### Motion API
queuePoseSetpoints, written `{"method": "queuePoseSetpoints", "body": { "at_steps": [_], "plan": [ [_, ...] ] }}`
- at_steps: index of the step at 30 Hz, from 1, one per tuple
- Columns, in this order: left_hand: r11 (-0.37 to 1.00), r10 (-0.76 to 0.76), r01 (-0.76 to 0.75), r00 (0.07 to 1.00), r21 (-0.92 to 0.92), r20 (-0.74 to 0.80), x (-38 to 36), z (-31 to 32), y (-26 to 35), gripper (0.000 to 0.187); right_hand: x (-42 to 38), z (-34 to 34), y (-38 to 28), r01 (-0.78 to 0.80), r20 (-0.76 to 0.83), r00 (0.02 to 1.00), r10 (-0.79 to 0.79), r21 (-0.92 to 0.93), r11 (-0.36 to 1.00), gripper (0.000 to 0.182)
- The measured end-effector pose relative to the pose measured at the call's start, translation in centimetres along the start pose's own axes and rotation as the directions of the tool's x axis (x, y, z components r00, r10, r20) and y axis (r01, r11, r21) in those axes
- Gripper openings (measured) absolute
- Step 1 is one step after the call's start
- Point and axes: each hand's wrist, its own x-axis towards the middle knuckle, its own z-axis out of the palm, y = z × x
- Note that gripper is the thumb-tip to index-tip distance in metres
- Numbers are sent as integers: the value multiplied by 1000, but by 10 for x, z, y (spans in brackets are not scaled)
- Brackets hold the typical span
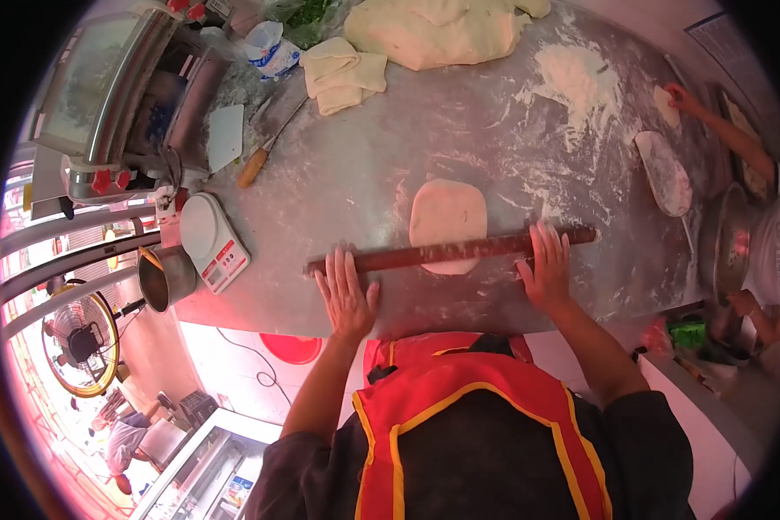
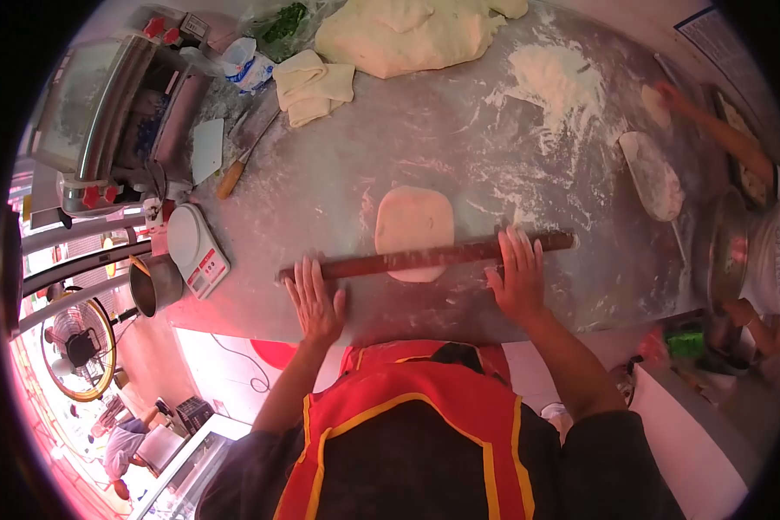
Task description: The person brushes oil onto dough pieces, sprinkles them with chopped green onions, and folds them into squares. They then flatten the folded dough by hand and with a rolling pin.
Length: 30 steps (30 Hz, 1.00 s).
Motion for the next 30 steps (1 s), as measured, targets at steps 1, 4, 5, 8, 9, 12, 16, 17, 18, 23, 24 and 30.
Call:
{"method": "queuePoseSetpoints", "body": {
  "at_steps": [1,4,5,8,9,12,16,17,18,23,24,30],
  "plan": [
    [1000,9,-9,1000,5,-18,6,3,-2,73,5,-1,-3,0,-12,1000,0,2,1000,64],
    [995,-35,33,999,98,19,114,7,-14,63,96,21,24,-122,-6,993,122,-74,990,56],
    [985,-1,12,998,170,-69,157,8,-15,61,132,26,36,-128,-71,991,117,-164,978,54],
    [970,64,-14,978,245,-197,175,10,-18,59,152,35,40,-110,-129,988,81,-238,965,52],
    [969,84,-27,970,247,-227,174,9,-17,59,153,33,43,-102,-137,988,71,-234,967,52],
    [969,86,-129,976,-211,-199,67,11,-7,64,93,33,32,-64,-69,996,54,-154,986,51],
    [936,89,-97,995,-339,-39,-26,13,43,46,84,34,32,-35,-79,997,21,-180,983,50],
    [931,102,-116,993,-347,-59,-23,19,51,39,86,35,33,-33,-70,997,21,-181,983,49],
    [925,114,-135,990,-355,-77,-16,27,58,33,88,34,33,-32,-60,998,21,-182,983,49],
    [921,164,-229,962,-316,-218,3,46,43,17,92,33,37,-48,28,998,55,-201,978,49],
    [919,120,-209,956,-334,-268,6,44,29,17,90,32,37,-57,51,996,69,-203,978,49],
    [984,-131,169,909,63,-395,117,-53,-105,29,124,23,-3,-5,-9,1000,6,51,999,48]
  ]
}}
